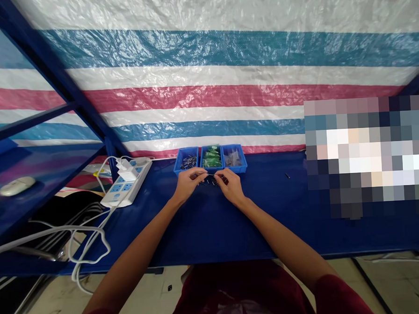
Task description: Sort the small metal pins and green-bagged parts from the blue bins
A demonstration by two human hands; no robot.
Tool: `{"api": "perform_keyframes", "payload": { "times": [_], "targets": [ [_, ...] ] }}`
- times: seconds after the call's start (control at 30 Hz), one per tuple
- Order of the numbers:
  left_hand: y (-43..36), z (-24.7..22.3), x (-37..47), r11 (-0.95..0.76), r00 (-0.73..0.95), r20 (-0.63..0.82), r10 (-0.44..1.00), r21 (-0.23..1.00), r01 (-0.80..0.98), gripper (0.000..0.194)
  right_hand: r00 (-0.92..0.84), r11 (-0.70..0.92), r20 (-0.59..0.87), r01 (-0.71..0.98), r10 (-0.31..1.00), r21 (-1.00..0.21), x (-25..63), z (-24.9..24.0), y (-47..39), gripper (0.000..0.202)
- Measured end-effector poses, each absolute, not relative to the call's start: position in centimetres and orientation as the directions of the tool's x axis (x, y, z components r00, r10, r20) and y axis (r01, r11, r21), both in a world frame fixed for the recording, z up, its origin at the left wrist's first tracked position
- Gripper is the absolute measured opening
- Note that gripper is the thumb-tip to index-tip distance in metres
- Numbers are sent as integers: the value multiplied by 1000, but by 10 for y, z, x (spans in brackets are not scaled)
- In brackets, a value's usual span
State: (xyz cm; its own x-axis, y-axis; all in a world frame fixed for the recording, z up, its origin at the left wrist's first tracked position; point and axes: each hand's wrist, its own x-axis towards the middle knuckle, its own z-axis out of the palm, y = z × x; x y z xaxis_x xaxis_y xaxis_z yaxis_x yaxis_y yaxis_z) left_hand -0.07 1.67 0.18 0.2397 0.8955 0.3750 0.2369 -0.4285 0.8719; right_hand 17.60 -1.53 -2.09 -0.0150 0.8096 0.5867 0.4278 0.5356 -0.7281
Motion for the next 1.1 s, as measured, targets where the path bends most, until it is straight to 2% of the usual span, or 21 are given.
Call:
{"api": "perform_keyframes", "payload": {
  "times": [0.27, 0.53, 0.63, 0.77, 0.97, 1.1],
  "targets": [
    [14, 4, -1, -407, 253, 360, 898, 898, 165, 32, -31, 542, 588, 431, 808, -722, 174, -23, -14, 25],
    [15, 0, 8, -227, 204, 222, 953, 974, 0, 35, -19, 559, 614, 436, 789, -705, 175, -24, -14, 26],
    [14, 0, 10, -213, 198, 212, 957, 977, -16, 32, -30, 570, 620, 429, 784, -701, 174, -24, -14, 27],
    [16, 4, 6, -275, 212, 266, 940, 961, 13, 32, -14, 540, 603, 463, 798, -703, 174, -23, -15, 30],
    [21, 5, -3, -410, 237, 360, 902, 886, 214, 32, 36, 519, 602, 470, 797, -714, 175, -23, -14, 31],
    [22, 3, -5, -433, 246, 378, 892, 870, 234, 33, 31, 514, 595, 470, 803, -718, 175, -23, -14, 32]
  ]
}}
